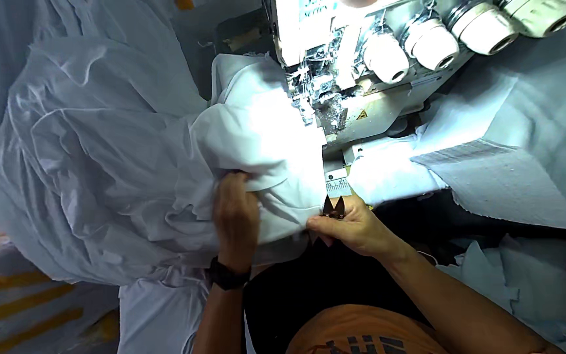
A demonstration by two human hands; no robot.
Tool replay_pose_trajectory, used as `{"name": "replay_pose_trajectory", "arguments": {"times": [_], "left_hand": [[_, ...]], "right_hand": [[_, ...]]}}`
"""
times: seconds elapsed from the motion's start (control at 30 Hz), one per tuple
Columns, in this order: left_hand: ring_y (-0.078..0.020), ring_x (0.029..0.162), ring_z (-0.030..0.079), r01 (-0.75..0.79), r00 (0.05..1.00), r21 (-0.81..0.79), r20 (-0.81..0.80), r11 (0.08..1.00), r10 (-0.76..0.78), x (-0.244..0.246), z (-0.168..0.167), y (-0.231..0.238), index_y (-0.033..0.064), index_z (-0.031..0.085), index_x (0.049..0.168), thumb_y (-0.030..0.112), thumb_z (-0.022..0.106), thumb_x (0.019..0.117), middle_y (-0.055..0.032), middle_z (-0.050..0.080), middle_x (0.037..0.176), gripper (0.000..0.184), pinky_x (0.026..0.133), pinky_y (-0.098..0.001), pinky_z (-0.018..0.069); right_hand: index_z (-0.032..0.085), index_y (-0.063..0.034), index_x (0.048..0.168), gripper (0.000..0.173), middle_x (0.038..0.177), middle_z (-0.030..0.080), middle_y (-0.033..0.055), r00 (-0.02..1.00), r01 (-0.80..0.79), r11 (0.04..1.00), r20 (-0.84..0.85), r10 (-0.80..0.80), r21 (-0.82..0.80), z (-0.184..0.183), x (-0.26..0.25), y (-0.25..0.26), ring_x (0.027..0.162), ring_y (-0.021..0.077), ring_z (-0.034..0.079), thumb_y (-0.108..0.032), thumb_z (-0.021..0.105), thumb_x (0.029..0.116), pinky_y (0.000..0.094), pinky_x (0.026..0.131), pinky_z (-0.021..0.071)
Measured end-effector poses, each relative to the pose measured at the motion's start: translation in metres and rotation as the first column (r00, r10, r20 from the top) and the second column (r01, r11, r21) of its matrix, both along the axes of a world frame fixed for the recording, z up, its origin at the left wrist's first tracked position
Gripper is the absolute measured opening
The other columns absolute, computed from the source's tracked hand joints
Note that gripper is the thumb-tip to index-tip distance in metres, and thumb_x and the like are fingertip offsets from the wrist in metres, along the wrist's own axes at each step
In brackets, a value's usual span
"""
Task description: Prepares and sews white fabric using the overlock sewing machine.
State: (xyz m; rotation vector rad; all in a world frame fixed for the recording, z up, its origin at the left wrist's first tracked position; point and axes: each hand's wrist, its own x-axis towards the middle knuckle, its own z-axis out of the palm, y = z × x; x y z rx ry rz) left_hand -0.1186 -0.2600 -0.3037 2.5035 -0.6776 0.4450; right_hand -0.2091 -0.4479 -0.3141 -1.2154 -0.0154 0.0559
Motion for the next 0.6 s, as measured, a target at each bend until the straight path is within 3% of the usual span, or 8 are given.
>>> {"name": "replay_pose_trajectory", "arguments": {"times": [0.03, 0.1, 0.17, 0.2, 0.27, 0.33, 0.5, 0.6], "left_hand": [[-0.0365, 0.101, 0.071, -0.029, 1.0, -0.047, -0.009, 0.998, 0.029, 0.006, 0.006, 0.005, -0.0103, 0.066, 0.115, -0.002, 0.052, 0.0982, -0.0269, 0.07, 0.11, 0.023, 0.087, -0.0478, 0.0568], [-0.0171, 0.083, 0.067, -0.024, 0.998, -0.141, -0.059, 0.99, 0.016, 0.009, 0.037, 0.016, -0.0081, 0.067, 0.114, 0.006, 0.048, 0.1059, -0.0175, 0.07, 0.096, 0.025, 0.076, -0.03, 0.0545], [0.0072, 0.065, 0.051, 0.078, 0.982, -0.227, -0.148, 0.971, -0.114, 0.0, 0.074, 0.02, -0.0024, 0.066, 0.098, 0.02, 0.051, 0.1071, 0.0018, 0.059, 0.075, 0.029, 0.06, -0.0095, 0.0433], [0.0113, 0.062, 0.048, 0.162, 0.954, -0.262, -0.205, 0.951, -0.219, -0.009, 0.09, 0.019, 0.001, 0.065, 0.089, 0.028, 0.054, 0.1064, 0.0061, 0.055, 0.07, 0.034, 0.058, -0.006, 0.0407], [0.0062, 0.066, 0.052, 0.351, 0.854, -0.287, -0.292, 0.891, -0.43, -0.027, 0.104, 0.011, 0.0026, 0.069, 0.089, 0.031, 0.055, 0.1056, 0.0012, 0.059, 0.071, 0.036, 0.062, -0.0072, 0.0425], [0.0, 0.067, 0.054, 0.469, 0.809, -0.233, -0.272, 0.852, -0.521, -0.033, 0.095, -0.001, 0.0031, 0.075, 0.094, 0.025, 0.055, 0.1049, -0.0028, 0.06, 0.073, 0.031, 0.062, -0.009, 0.0427], [-0.0048, 0.064, 0.057, 0.474, 0.848, -0.084, -0.224, 0.876, -0.48, -0.012, 0.08, -0.019, 0.0073, 0.077, 0.094, 0.026, 0.053, 0.1056, -0.001, 0.063, 0.073, 0.033, 0.059, -0.017, 0.0455], [-0.0062, 0.059, 0.053, 0.432, 0.884, -0.026, -0.188, 0.902, -0.428, 0.005, 0.083, -0.029, 0.0075, 0.076, 0.091, 0.023, 0.055, 0.1027, 0.0013, 0.058, 0.069, 0.029, 0.054, -0.022, 0.0432]], "right_hand": [[0.068, -0.0161, 0.082, 0.017, 0.067, 0.063, -0.0149, 1.0, 0.014, 1.0, 0.01, -0.013, -0.012, 0.0, 0.0, -0.003, 0.054, -0.0072, 0.055, -0.008, 0.063, 0.0963, 0.0119, 0.052, 0.0478], [0.068, -0.0159, 0.084, 0.016, 0.068, 0.063, -0.0153, 0.997, 0.072, 0.996, -0.032, -0.073, -0.057, -0.003, 0.001, -0.003, 0.055, -0.0075, 0.055, -0.01, 0.062, 0.0976, 0.012, 0.052, 0.0482], [0.065, -0.0137, 0.083, 0.015, 0.069, 0.061, -0.0155, 0.988, 0.139, 0.982, -0.041, -0.146, -0.13, -0.01, 0.002, 0.006, 0.057, -0.0089, 0.053, -0.012, 0.063, 0.098, 0.0115, 0.054, 0.0466], [0.066, -0.0118, 0.081, 0.016, 0.068, 0.061, -0.0151, 0.982, 0.183, 0.973, -0.017, -0.187, -0.138, -0.013, 0.002, 0.01, 0.058, -0.0091, 0.054, -0.011, 0.064, 0.0971, 0.0115, 0.055, 0.0465], [0.067, -0.0118, 0.08, 0.017, 0.068, 0.064, -0.0149, 0.969, 0.242, 0.966, 0.071, -0.236, -0.092, -0.016, -0.002, 0.015, 0.059, -0.0092, 0.057, -0.009, 0.064, 0.0957, 0.0118, 0.056, 0.0492], [0.069, -0.0154, 0.08, 0.018, 0.069, 0.065, -0.017, 0.96, 0.259, 0.965, 0.122, -0.252, -0.048, -0.013, -0.005, 0.013, 0.061, -0.01, 0.058, -0.007, 0.064, 0.0947, 0.0111, 0.057, 0.0501], [0.063, -0.0175, 0.073, 0.021, 0.06, 0.057, -0.0163, 0.957, 0.283, 0.953, -0.028, -0.288, -0.106, 0.005, 0.015, 0.007, 0.05, -0.0075, 0.051, -0.008, 0.061, 0.0923, 0.013, 0.048, 0.0444], [0.06, -0.0143, 0.07, 0.025, 0.055, 0.055, -0.0105, 0.952, 0.291, 0.954, -0.076, -0.296, -0.072, 0.012, 0.034, 0.005, 0.045, -0.0033, 0.049, -0.007, 0.064, 0.0934, 0.015, 0.045, 0.0428]]}}
